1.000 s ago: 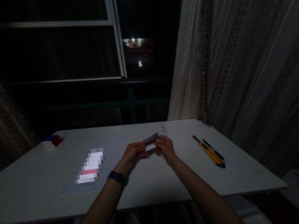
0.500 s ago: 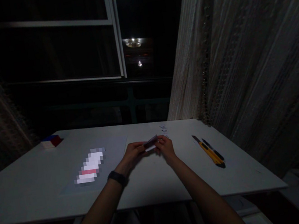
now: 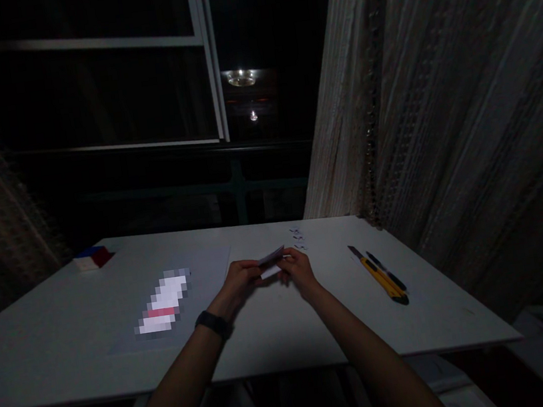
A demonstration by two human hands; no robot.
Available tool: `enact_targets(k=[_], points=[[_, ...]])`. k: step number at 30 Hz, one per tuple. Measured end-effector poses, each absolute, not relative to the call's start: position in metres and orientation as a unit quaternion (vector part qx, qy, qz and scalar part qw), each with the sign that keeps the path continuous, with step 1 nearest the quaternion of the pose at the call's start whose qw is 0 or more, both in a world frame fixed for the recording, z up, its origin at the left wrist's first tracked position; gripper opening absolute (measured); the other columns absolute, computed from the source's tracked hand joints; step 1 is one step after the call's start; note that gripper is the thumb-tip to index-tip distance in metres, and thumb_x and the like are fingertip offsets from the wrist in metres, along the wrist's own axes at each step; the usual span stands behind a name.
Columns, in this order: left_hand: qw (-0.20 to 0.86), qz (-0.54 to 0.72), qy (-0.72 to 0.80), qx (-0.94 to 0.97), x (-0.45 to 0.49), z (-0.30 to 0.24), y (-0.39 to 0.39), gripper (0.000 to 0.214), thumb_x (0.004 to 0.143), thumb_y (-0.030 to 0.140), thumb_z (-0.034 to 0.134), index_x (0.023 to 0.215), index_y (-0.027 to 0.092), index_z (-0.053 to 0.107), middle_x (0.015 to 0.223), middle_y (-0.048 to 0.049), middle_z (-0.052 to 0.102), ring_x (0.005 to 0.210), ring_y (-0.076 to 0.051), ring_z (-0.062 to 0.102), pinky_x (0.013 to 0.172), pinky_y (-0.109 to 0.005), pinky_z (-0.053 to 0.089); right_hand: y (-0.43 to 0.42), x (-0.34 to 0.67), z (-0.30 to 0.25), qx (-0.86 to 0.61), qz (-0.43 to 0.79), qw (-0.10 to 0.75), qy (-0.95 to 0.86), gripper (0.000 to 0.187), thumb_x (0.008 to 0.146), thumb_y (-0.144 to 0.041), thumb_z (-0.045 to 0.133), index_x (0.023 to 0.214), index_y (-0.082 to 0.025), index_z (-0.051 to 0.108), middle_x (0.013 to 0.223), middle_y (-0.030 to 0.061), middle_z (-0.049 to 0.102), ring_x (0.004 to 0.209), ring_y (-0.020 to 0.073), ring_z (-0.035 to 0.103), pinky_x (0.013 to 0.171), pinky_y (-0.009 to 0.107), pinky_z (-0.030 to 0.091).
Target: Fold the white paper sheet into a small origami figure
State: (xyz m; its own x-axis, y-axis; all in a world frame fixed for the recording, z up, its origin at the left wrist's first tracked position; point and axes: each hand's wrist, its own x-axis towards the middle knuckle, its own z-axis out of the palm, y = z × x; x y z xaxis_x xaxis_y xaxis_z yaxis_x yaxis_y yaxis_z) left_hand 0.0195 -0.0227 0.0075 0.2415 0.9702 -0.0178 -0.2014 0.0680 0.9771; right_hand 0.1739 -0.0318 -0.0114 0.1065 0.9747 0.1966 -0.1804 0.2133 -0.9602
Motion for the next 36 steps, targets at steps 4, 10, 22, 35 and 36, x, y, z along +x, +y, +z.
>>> enact_targets(k=[4,10,22,35,36], points=[[0.623,0.475,0.387,0.487,0.02,0.004,-0.02,0.013,0.053,0.007,0.059,0.063,0.008,0.067,0.05,-0.0032,0.058,0.047,-0.012,0.052,0.047,-0.023,0.04,-0.031,0.175,-0.013,-0.427,0.484,0.612,-0.458,0.023,0.055,-0.022,0.066,0.076,-0.014,0.058,0.044,-0.0029,0.058,0.031,0.0104,0.048,0.029,0.019,0.035],[0.608,0.479,0.377,0.509,0.02,0.002,-0.019,0.007,0.055,0.011,0.063,0.06,0.007,0.066,0.048,-0.003,0.056,0.045,-0.01,0.05,0.046,-0.022,0.038,-0.03,0.176,-0.013,-0.43,0.482,0.61,-0.46,0.025,0.054,-0.024,0.067,0.076,-0.014,0.058,0.045,-0.002,0.059,0.031,0.0117,0.05,0.028,0.019,0.036],[0.616,0.458,0.348,0.539,0.019,-0.009,-0.012,0.025,0.057,0.024,0.073,0.074,0.006,0.07,0.058,-0.0055,0.061,0.05,-0.011,0.051,0.048,-0.023,0.04,-0.029,0.176,-0.015,-0.42,0.484,0.616,-0.458,0.028,0.054,-0.026,0.071,0.076,-0.015,0.058,0.051,-0.0021,0.061,0.034,0.0106,0.051,0.03,0.019,0.037],[0.594,0.456,0.393,0.534,0.017,-0.001,-0.017,0.026,0.052,0.03,0.076,0.054,0.008,0.063,0.043,0.0001,0.049,0.039,-0.007,0.041,0.039,-0.021,0.03,-0.037,0.171,-0.008,-0.41,0.528,0.597,-0.443,0.031,0.051,-0.025,0.072,0.073,-0.017,0.052,0.051,-0.0028,0.06,0.035,0.012,0.053,0.03,0.019,0.04],[0.595,0.453,0.395,0.533,0.017,-0.001,-0.017,0.027,0.051,0.031,0.076,0.054,0.008,0.062,0.043,0.0,0.05,0.039,-0.007,0.042,0.04,-0.021,0.03,-0.037,0.171,-0.008,-0.412,0.531,0.597,-0.437,0.03,0.05,-0.024,0.072,0.072,-0.017,0.052,0.051,-0.003,0.059,0.035,0.0122,0.053,0.03,0.019,0.039]])
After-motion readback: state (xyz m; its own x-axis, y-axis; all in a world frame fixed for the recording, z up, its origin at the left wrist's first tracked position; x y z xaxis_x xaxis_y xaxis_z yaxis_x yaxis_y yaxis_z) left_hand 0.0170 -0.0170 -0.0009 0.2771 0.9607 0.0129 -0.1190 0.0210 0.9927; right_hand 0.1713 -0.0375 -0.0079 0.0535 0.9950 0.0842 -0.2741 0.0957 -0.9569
